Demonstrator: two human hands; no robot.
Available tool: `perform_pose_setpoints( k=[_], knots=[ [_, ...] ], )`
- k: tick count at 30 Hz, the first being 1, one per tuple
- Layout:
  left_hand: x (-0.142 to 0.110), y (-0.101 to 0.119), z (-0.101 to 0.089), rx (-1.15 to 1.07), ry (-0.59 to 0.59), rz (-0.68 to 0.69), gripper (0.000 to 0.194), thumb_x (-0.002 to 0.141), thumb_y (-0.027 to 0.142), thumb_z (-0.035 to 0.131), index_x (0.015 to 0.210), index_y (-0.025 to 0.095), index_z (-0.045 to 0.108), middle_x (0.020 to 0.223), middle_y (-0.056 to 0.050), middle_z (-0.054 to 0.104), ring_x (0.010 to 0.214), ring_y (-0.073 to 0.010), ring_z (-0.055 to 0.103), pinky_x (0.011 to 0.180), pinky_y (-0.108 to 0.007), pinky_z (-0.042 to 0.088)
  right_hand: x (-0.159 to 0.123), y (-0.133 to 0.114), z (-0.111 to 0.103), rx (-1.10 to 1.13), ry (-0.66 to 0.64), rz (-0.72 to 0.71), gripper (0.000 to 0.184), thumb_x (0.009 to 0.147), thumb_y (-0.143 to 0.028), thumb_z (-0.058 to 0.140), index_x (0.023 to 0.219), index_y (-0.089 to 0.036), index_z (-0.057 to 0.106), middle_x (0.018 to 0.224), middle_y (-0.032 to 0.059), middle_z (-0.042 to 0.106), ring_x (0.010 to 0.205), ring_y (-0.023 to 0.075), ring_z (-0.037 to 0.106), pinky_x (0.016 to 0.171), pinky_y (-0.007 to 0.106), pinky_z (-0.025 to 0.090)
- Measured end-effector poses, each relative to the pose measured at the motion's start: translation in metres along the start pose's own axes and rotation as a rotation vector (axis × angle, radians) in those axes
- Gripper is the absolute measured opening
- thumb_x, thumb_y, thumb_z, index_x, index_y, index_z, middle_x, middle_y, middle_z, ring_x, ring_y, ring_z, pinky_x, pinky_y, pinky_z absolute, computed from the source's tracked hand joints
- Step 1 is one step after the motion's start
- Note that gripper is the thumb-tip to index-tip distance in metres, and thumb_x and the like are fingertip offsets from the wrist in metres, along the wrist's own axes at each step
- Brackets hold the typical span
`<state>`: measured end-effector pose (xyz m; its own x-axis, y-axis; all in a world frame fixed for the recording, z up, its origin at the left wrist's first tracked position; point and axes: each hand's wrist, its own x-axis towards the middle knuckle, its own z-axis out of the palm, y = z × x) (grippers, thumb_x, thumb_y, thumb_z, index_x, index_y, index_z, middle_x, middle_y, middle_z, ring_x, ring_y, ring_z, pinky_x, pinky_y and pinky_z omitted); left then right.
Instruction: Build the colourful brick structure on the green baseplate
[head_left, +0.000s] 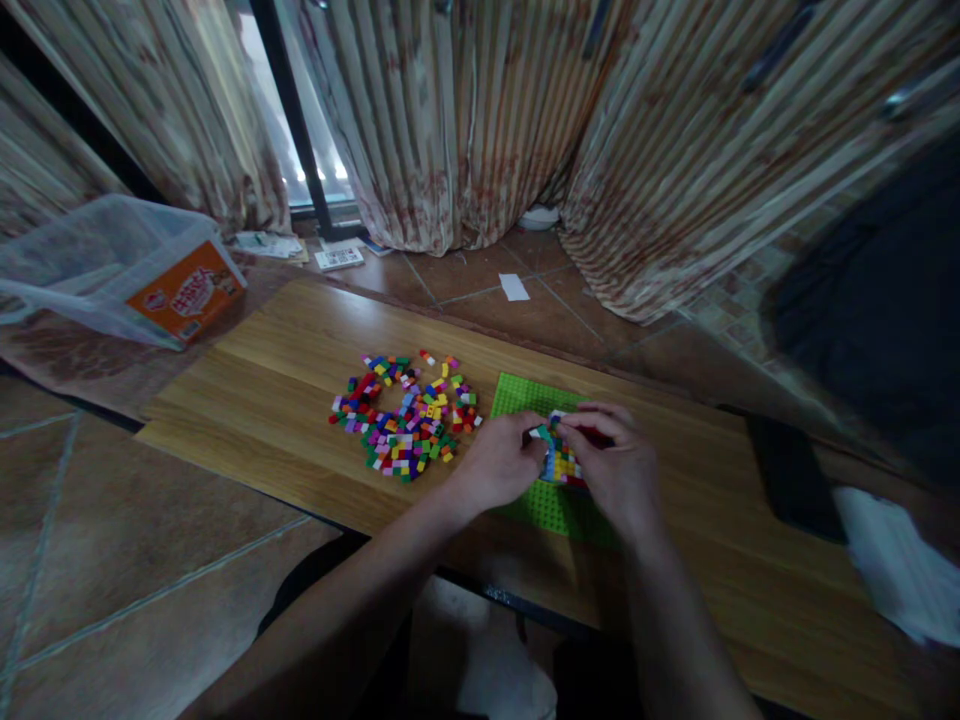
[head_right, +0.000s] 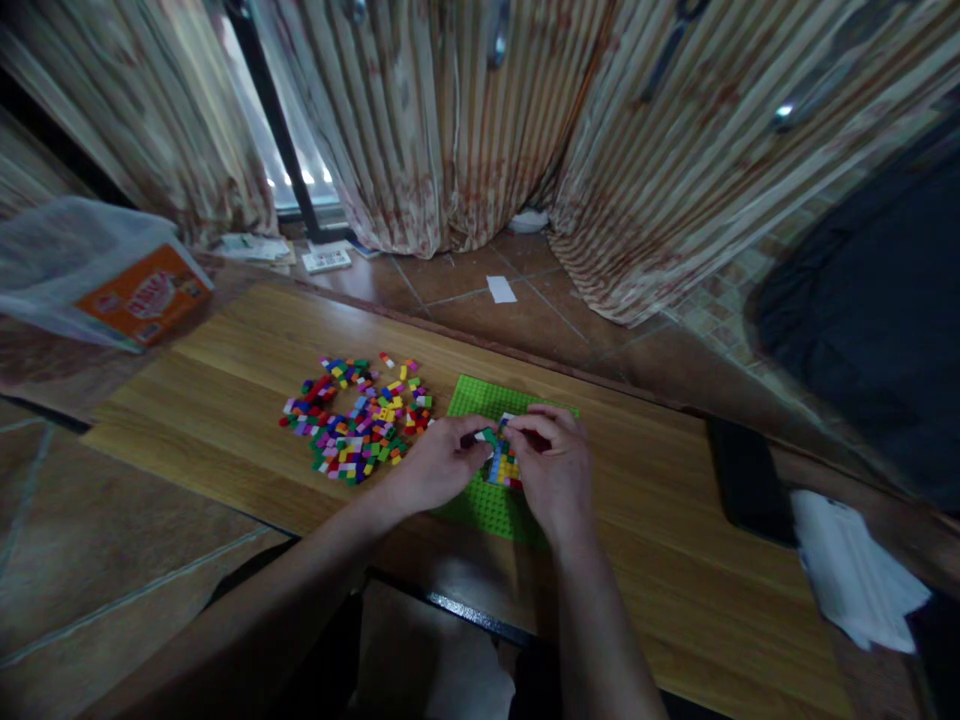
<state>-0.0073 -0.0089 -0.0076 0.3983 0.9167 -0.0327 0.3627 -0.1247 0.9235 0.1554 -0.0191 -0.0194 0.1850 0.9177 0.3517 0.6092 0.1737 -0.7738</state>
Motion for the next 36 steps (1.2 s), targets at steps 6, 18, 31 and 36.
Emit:
perform_pose_setpoints(
  k=[6,18,31,36],
  knots=[
    [-0.002,0.002,0.001,0.073,0.008,0.016,0.026,0.085,0.013,0.046,0.095,0.016,0.069,0.076,-0.001,0.067,0.069,-0.0144,0.058,0.066,-0.024,0.045,0.0,0.0,0.0,-0.038,-0.032,-0.045,0.013,0.081,-0.033,0.066,0.077,-0.026,0.076,0.095,0.0051,0.068,0.094,0.0229,0.061,0.086,0.041,0.047],
    [0.006,-0.015,0.002,-0.119,0.084,0.056,0.03,0.086,0.018,0.052,0.111,0.016,0.069,0.09,-0.004,0.072,0.077,-0.0148,0.062,0.07,-0.025,0.049,-0.005,-0.002,-0.004,-0.014,0.045,-0.097,0.013,0.086,-0.032,0.065,0.087,-0.025,0.076,0.101,0.0052,0.069,0.098,0.0216,0.063,0.089,0.04,0.049],
    [0.002,-0.005,0.006,-0.195,0.166,0.184,0.037,0.088,0.016,0.055,0.125,0.017,0.062,0.104,-0.006,0.072,0.09,-0.0171,0.067,0.084,-0.031,0.054,-0.01,-0.01,-0.008,-0.009,-0.029,-0.236,0.011,0.089,-0.031,0.066,0.091,-0.027,0.075,0.101,0.0034,0.07,0.099,0.0208,0.061,0.089,0.041,0.048],
    [0.001,-0.006,0.007,-0.184,0.193,0.201,0.03,0.087,0.016,0.057,0.116,0.017,0.065,0.101,-0.006,0.073,0.089,-0.0163,0.067,0.083,-0.03,0.054,-0.011,-0.013,-0.01,-0.051,-0.007,-0.27,0.01,0.089,-0.029,0.066,0.09,-0.028,0.076,0.095,0.002,0.071,0.095,0.0209,0.06,0.085,0.04,0.048]
  ],
)
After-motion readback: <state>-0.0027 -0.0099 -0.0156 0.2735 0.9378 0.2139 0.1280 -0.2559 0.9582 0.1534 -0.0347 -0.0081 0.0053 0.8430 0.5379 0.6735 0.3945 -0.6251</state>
